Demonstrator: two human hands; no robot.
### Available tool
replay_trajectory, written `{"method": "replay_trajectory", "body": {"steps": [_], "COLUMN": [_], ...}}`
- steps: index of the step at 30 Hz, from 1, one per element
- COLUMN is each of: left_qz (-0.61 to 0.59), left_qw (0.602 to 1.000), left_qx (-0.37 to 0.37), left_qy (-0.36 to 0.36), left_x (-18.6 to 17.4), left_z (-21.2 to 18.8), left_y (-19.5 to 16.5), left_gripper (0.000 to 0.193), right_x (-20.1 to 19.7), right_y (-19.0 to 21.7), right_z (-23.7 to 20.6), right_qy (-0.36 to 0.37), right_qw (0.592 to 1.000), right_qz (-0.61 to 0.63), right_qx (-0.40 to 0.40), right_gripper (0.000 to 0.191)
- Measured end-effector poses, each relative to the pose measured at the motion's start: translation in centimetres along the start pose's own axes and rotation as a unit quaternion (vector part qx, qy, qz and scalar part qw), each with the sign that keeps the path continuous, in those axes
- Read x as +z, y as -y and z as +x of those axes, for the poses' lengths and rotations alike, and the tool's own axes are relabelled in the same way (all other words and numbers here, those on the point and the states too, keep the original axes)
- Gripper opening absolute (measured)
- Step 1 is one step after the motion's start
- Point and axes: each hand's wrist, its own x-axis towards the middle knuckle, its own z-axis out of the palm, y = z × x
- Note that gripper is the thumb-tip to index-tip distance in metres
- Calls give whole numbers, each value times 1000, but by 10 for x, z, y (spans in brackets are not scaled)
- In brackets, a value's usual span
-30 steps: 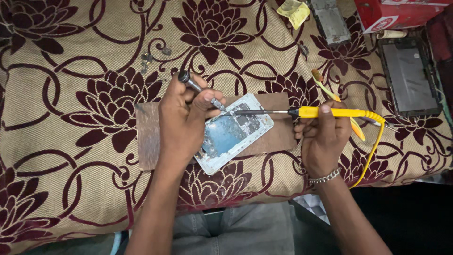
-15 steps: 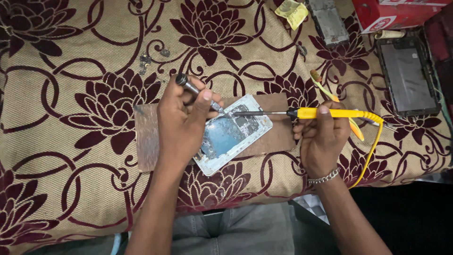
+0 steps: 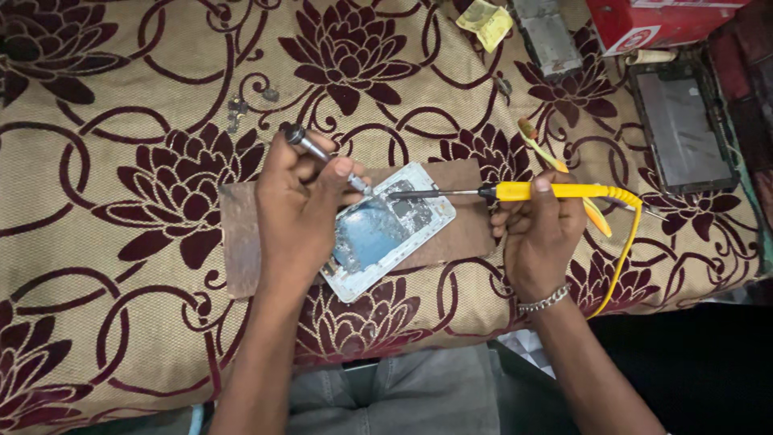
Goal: The person solders and desolders components on a disassembled phone motherboard resting on a wooden board, holding a yellow soldering iron in one hand and a desoldering pump in the other, repeatedly applying the iron to the board and using the pump to clear solder from the contacts.
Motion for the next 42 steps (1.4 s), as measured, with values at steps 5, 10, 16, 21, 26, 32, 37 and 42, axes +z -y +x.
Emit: {"method": "replay_trajectory", "body": {"steps": [5,10,16,21,26,32,37,42], "left_qz": [-2,10,24,-11,37,26,34,33], "left_qw": [1000,1000,999,1000,999,999,999,999], "left_qx": [-3,-17,-35,-23,-22,-14,-21,-25], "left_qy": [3,0,4,10,13,15,14,12], "left_x": [-1,-1,0,0,-1,-1,-1,-1], "left_z": [-1,-2,0,-1,1,0,1,0], "left_y": [0,0,0,1,1,0,0,-1], "left_gripper": [24,25,24,24,25,27,26,28], "right_x": [1,1,-3,-6,-6,-2,-1,-2], "right_y": [0,0,-3,-4,-2,2,4,4], "right_z": [-1,-1,1,2,2,0,0,0], "right_qy": [-9,-18,-15,-7,0,-7,-16,-8], "right_qw": [1000,1000,1000,1000,999,1000,998,998], "right_qz": [-3,-3,5,19,31,14,50,59], "right_qx": [6,11,8,9,11,9,23,25], "right_gripper": [21,20,19,19,21,24,26,25]}}
